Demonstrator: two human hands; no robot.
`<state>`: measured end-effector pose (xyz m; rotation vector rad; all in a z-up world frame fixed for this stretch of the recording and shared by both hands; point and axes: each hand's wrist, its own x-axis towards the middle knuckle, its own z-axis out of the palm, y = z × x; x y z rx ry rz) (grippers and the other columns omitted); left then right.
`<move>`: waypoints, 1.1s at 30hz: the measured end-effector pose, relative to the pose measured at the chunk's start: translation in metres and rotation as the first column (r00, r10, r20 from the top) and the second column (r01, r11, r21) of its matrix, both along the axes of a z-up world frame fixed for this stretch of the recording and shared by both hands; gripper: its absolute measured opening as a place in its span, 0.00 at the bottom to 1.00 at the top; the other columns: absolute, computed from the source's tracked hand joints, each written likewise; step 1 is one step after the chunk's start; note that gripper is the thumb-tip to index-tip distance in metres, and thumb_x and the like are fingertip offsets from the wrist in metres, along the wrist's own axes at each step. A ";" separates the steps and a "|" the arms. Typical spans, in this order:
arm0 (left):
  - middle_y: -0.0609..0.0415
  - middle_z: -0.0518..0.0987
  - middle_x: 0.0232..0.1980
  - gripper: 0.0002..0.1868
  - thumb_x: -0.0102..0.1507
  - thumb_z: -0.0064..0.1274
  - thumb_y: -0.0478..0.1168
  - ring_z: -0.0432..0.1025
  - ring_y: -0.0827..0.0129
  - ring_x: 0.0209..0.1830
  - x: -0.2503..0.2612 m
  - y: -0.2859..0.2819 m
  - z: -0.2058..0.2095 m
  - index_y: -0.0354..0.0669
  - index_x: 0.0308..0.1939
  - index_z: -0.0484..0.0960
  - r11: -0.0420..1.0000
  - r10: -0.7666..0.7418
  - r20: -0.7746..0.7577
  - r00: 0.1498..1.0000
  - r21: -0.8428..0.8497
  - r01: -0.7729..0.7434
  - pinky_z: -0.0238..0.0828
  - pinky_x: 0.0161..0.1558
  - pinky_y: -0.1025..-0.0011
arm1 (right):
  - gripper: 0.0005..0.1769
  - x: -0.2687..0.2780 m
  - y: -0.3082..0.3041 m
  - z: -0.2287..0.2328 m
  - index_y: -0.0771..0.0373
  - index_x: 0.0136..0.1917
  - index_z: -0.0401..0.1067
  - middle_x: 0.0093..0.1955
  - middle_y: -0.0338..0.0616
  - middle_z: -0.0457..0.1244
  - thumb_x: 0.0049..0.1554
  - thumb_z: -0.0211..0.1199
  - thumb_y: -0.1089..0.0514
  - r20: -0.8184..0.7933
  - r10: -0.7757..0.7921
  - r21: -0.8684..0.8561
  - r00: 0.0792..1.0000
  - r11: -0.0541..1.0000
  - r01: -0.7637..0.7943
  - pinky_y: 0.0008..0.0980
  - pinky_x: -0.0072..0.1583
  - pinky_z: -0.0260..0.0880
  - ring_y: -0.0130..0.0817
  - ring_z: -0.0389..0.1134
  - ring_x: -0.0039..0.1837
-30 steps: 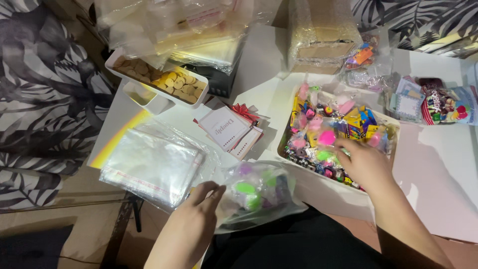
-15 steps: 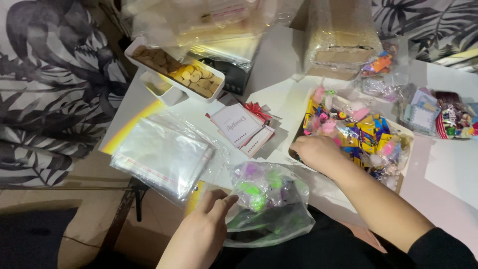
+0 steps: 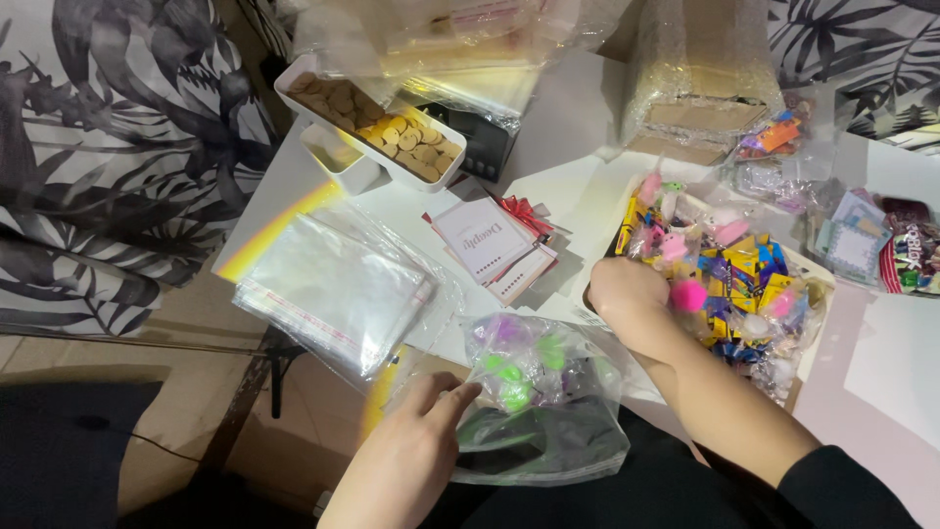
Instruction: The person picks up plastic bags from a desk and places various small plastic toys and colorful items into them.
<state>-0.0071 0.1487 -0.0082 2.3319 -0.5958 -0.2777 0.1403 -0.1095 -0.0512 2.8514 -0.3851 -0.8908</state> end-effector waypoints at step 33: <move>0.49 0.70 0.50 0.20 0.55 0.38 0.27 0.73 0.52 0.33 0.024 -0.017 0.000 0.38 0.50 0.75 0.999 -0.008 0.068 0.998 -0.051 0.012 0.66 0.34 0.62 | 0.10 -0.101 -0.054 0.087 0.55 0.42 0.74 0.35 0.36 0.65 0.43 0.65 0.61 0.795 0.017 0.564 0.606 0.347 -0.750 0.19 0.41 0.71 0.22 0.65 0.37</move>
